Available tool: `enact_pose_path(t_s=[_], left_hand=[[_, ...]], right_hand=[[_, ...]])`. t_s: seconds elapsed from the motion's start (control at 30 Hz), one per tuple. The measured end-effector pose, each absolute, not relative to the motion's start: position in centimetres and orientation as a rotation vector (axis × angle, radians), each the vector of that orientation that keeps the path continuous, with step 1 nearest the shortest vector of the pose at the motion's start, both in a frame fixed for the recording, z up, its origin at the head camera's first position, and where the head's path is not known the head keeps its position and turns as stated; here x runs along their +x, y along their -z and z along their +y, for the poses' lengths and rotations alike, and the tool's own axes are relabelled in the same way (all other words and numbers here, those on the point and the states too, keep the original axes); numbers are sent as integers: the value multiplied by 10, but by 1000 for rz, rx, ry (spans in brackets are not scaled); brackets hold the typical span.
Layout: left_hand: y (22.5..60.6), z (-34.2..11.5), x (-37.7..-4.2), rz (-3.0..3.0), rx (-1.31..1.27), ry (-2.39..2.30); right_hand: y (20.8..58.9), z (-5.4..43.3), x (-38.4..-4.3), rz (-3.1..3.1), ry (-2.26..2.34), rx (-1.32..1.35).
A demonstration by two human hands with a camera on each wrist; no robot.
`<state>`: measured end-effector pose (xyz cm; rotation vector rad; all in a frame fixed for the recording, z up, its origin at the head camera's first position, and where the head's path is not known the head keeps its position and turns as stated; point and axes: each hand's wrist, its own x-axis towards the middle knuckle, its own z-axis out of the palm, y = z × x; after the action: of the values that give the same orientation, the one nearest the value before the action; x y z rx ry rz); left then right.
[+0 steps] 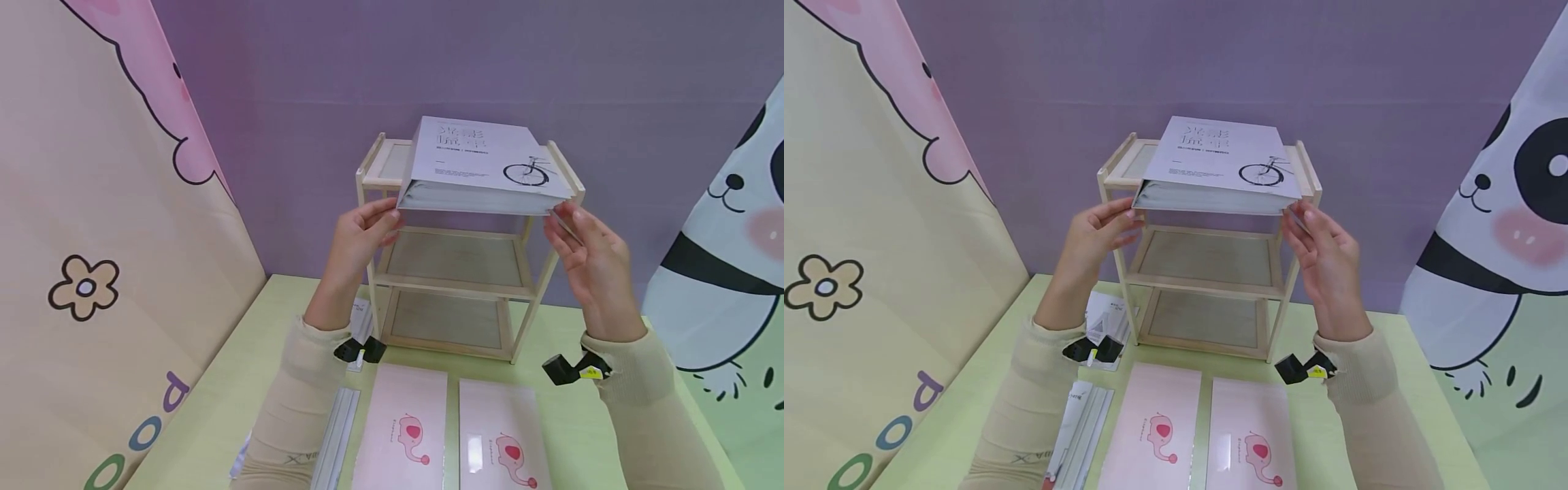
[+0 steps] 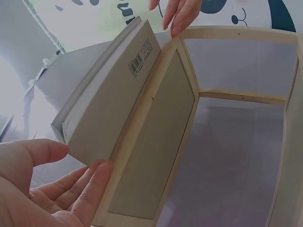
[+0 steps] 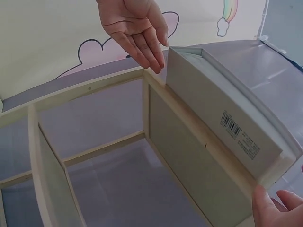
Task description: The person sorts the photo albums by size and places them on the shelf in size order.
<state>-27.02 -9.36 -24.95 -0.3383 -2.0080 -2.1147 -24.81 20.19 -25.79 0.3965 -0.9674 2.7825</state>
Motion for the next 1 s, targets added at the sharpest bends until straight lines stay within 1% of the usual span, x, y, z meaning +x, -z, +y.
enact_pose_path(t_s=[0.5,0.83,1.0], left_hand=[[279,-95,-266,-2117,-305,2107],[305,-88,-267,-2142,-295,2126],[318,-83,-263,-2141,-335,2142]], right_hand=[[299,206,-241,-1020,-2808,446],[326,208,-237,-1108,-2841,380],[339,210,-237,-1113,-2877,360]])
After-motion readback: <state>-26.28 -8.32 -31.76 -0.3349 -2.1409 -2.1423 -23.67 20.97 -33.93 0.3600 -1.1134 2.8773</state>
